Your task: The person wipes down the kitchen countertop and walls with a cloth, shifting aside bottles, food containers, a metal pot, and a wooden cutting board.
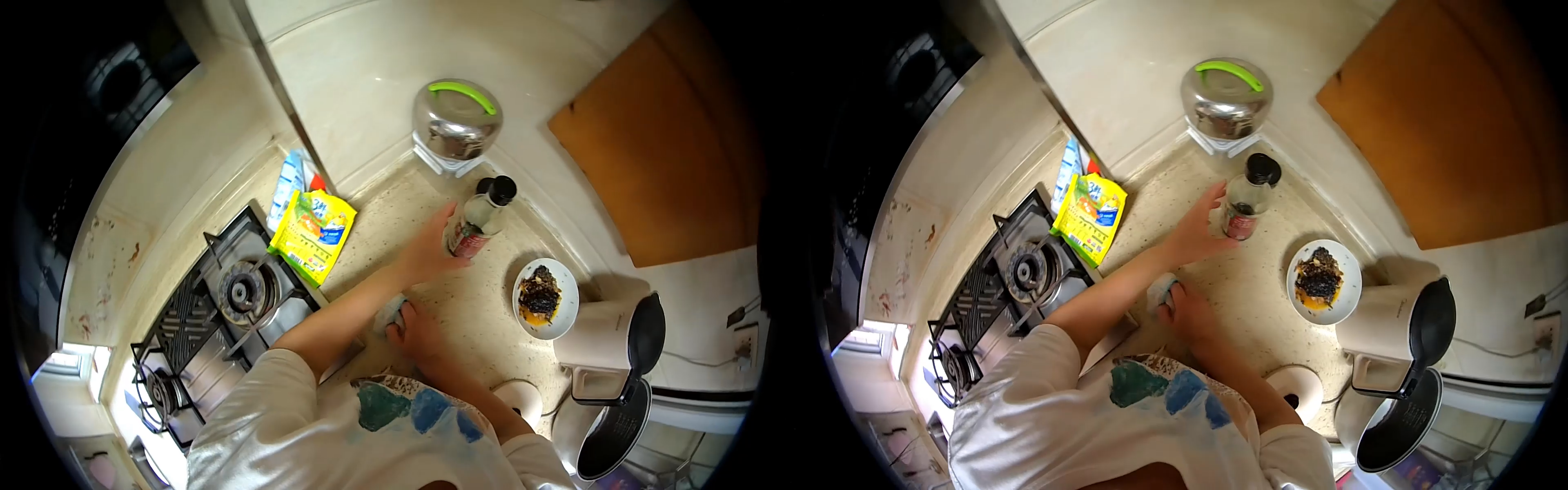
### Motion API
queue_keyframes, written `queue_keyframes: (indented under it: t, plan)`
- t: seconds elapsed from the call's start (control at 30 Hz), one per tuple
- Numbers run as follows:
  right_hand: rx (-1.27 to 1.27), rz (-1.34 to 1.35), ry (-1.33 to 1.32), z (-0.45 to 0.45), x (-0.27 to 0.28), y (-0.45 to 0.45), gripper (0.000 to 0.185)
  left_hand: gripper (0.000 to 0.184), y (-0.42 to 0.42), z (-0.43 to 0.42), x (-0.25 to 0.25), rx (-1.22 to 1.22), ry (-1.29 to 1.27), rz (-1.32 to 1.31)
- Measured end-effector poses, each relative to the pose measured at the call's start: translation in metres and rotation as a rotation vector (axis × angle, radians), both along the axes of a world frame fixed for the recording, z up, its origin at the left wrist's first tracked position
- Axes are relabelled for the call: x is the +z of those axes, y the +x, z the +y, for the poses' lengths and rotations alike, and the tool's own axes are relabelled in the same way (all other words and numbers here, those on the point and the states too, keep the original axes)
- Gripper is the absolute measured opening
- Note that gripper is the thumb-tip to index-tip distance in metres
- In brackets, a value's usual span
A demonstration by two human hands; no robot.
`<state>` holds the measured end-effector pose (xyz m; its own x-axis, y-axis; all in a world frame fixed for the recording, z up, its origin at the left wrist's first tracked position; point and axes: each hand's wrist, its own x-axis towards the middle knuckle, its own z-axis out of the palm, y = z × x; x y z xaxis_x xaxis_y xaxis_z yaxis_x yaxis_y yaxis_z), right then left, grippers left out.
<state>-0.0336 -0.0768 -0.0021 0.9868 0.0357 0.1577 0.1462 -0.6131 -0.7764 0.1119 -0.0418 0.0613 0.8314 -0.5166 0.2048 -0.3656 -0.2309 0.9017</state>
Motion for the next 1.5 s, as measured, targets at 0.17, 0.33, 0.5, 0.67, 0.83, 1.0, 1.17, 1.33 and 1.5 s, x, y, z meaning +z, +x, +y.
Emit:
queue_keyframes:
  t: [0.17,0.33,0.5,0.67,0.83,1.0,1.17,1.33,1.5]
  plan:
    - [0.030,-0.144,0.081,0.000,-0.001,0.005,0.041,0.084,0.004,-0.038,-0.015,-0.082,-0.055,0.065]
    - [0.040,-0.122,0.084,0.001,-0.012,0.001,0.037,0.080,0.001,-0.079,-0.030,-0.069,-0.140,-0.041]
    - [0.103,0.057,0.147,0.000,-0.012,0.004,0.033,0.084,-0.011,-0.111,-0.040,0.002,-0.131,-0.096]
    - [0.130,0.005,0.209,0.003,-0.006,0.003,0.033,0.075,-0.017,-0.126,-0.041,-0.085,-0.125,0.043]
    - [0.173,0.039,0.285,-0.002,0.003,0.008,0.034,0.065,-0.017,-0.118,-0.065,-0.084,-0.240,-0.121]
    - [0.057,-0.151,0.083,0.002,0.004,0.001,0.032,0.071,0.009,-0.091,-0.064,0.368,-0.185,0.122]
    - [0.010,-0.092,0.114,0.002,0.004,0.005,0.029,0.073,0.052,-0.098,-0.061,0.243,-0.183,-0.153]
    - [0.062,0.031,0.069,0.000,-0.007,-0.001,0.031,0.074,0.038,-0.122,-0.079,0.077,-0.160,-0.064]
    - [0.058,-0.111,0.044,0.001,-0.018,0.000,0.028,0.069,0.017,-0.121,-0.092,0.255,-0.104,-0.218]
